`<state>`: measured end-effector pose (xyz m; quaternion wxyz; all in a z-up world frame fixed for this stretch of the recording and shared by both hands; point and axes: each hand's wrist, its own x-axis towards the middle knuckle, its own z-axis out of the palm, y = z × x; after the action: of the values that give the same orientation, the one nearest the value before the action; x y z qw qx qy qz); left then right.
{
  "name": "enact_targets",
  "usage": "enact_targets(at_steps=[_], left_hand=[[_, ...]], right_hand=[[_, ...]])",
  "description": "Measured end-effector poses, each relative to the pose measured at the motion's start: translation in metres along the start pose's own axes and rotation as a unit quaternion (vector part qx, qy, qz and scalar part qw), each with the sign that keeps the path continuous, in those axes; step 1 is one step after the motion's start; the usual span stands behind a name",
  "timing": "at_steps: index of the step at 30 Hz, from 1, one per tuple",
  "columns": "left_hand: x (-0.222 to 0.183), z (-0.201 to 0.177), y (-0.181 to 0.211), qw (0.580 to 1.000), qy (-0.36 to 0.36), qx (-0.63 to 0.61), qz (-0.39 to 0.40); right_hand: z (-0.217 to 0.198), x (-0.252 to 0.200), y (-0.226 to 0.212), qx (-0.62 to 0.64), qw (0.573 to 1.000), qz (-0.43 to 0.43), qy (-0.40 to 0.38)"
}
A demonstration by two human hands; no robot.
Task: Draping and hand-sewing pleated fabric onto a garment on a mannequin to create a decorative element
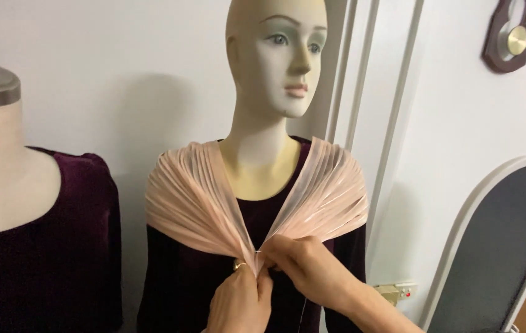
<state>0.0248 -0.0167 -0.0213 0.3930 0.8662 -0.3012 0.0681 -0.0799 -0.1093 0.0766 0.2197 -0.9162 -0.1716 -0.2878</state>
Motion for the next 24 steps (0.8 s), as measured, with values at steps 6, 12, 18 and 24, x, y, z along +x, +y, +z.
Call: enact_targets(at_steps=[6, 12, 18, 24], left_hand=[[-0.002, -0.015, 0.002, 0.999, -0.039, 0.024, 0.020], [0.004, -0.009, -0.004, 0.996, -0.037, 0.080, 0.004], [0.001, -0.015, 0.000, 0.998, -0.015, 0.053, 0.018], [-0.018, -0.030, 0.016, 1.000, -0.012, 0.025, -0.003]], right_hand=[[-0.003, 0.001, -0.013, 0.020, 1.000, -0.013, -0.010], [-0.003, -0.002, -0.007, 0.026, 0.999, -0.011, -0.020], [-0.019, -0.005, -0.022, 0.011, 1.000, -0.014, -0.016], [-0.015, -0.013, -0.013, 0.026, 0.993, 0.116, -0.004]])
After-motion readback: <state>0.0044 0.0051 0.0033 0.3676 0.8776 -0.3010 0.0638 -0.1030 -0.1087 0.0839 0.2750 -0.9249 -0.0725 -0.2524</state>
